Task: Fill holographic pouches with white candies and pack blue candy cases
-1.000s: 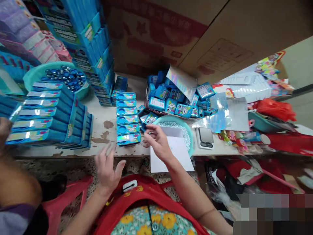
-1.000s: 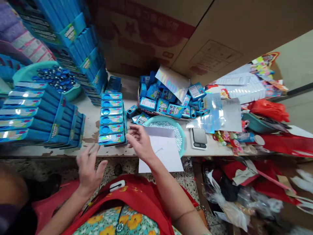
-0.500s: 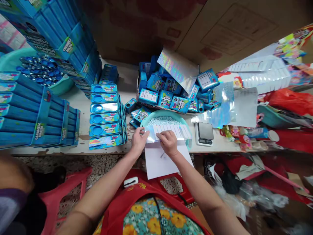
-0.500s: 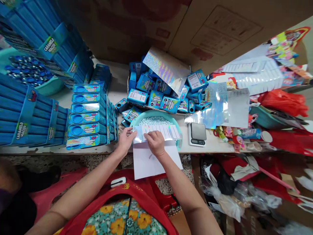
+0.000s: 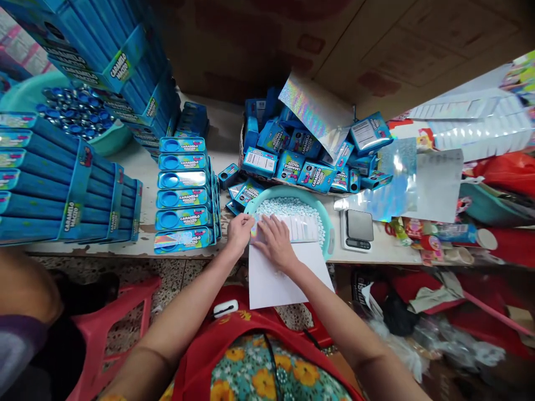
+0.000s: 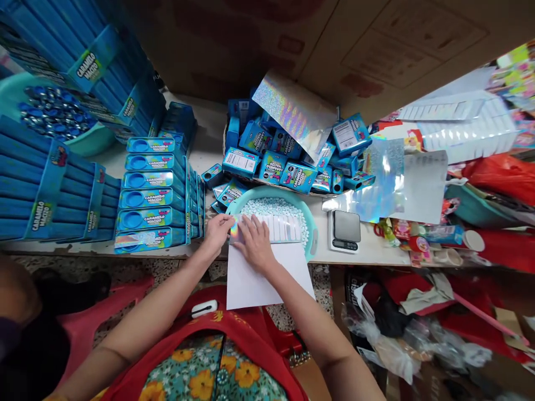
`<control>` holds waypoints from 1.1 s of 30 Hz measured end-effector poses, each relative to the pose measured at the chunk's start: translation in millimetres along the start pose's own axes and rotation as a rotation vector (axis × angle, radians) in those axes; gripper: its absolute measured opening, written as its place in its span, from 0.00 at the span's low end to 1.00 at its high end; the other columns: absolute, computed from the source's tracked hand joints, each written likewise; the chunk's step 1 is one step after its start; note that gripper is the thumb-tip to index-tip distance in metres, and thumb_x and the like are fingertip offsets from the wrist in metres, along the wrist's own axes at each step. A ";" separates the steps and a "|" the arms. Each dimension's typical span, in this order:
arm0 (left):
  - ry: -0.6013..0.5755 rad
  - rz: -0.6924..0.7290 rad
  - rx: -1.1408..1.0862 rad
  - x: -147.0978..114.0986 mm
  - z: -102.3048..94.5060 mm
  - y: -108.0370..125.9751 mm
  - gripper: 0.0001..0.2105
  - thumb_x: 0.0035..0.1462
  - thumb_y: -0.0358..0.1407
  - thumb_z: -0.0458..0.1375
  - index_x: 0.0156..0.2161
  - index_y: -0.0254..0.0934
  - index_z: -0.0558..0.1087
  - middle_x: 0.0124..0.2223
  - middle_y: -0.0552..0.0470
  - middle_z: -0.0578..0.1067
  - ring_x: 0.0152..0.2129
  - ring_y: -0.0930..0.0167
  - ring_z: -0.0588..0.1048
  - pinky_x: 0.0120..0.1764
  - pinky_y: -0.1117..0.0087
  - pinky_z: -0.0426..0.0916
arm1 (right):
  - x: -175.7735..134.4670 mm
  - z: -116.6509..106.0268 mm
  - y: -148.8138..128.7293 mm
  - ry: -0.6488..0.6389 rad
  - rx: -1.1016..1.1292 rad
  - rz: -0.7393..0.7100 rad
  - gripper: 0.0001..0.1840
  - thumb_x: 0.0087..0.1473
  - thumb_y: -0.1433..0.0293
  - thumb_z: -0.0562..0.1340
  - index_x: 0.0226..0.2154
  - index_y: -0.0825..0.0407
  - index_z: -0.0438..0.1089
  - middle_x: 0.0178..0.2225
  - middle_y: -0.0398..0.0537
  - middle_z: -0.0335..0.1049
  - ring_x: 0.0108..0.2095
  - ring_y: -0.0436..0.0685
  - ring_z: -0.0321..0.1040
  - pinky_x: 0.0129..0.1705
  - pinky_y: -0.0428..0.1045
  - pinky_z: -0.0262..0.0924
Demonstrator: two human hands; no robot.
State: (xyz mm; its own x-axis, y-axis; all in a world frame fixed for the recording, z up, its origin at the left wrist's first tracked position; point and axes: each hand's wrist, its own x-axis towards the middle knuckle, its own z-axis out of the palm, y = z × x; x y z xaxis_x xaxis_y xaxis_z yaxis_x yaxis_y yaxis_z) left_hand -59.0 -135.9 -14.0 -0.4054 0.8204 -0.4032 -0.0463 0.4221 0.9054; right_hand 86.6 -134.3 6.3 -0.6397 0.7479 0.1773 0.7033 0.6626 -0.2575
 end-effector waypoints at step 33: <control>-0.249 0.270 0.110 -55.4 -238.3 125.0 0.11 0.54 0.36 0.53 0.43 0.37 0.67 0.19 0.60 0.65 0.16 0.77 0.61 0.21 0.77 0.55 | 114.3 -58.9 -189.8 0.427 0.808 0.477 0.07 0.46 0.64 0.67 0.25 0.51 0.74 0.38 0.48 0.63 0.45 0.58 0.62 0.52 0.57 0.55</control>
State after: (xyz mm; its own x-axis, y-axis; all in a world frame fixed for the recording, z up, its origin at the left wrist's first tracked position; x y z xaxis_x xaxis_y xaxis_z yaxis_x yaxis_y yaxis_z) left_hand -260.0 -220.5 153.2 -0.1544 0.9706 -0.1845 0.1353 0.2057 0.9692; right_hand -101.7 -172.2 131.4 -0.0743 0.9824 0.1714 0.3360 0.1865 -0.9232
